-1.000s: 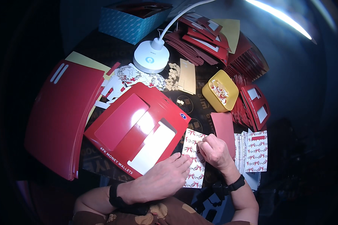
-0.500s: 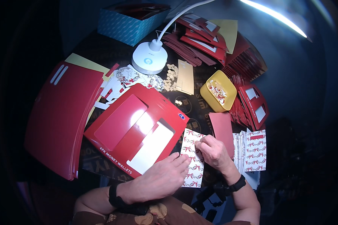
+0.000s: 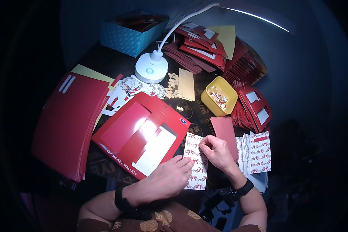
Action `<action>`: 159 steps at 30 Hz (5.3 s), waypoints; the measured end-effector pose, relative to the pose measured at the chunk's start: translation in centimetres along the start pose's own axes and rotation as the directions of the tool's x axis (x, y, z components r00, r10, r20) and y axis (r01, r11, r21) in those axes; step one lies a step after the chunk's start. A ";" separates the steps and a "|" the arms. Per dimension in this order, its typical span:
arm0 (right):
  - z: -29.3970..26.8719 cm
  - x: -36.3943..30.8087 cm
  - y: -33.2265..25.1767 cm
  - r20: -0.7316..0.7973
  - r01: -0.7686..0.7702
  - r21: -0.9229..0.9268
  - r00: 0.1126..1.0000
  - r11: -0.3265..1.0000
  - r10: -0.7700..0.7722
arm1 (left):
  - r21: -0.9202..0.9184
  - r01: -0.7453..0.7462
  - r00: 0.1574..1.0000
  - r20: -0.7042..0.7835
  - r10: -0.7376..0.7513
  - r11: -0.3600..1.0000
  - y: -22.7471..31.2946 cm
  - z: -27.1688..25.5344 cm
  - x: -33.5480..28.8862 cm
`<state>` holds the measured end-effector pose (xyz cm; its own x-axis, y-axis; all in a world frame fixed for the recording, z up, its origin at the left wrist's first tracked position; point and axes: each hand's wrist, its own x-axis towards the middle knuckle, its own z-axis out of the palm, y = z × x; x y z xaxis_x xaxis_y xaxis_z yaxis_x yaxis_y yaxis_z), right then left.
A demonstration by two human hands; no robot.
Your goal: The person is placing decorative greeting cards or money wallets into red retail packaging folders.
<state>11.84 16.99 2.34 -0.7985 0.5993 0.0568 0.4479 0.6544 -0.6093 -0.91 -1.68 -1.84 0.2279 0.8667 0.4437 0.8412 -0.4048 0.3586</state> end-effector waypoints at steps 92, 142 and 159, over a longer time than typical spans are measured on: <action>0.8 0.8 0.4 0.053 0.248 -0.327 0.968 0.912 -0.244 | 0.049 0.001 0.999 -0.037 0.001 0.999 0.0 0.4 0.2; -7.2 12.9 4.3 -0.194 -0.037 -0.517 0.978 0.855 -0.075 | 0.047 0.021 0.999 0.042 -0.023 0.999 0.1 0.8 0.3; -2.6 -4.2 -0.1 0.335 0.307 -0.445 0.928 0.841 -0.161 | 0.142 0.004 0.998 0.066 -0.014 0.990 0.6 -0.5 1.9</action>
<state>16.18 15.62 4.18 -0.9483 0.2960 -0.1142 0.3106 0.9397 -0.1434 -0.17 -0.43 -0.37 0.2483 0.8895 0.3835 0.9032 -0.3557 0.2401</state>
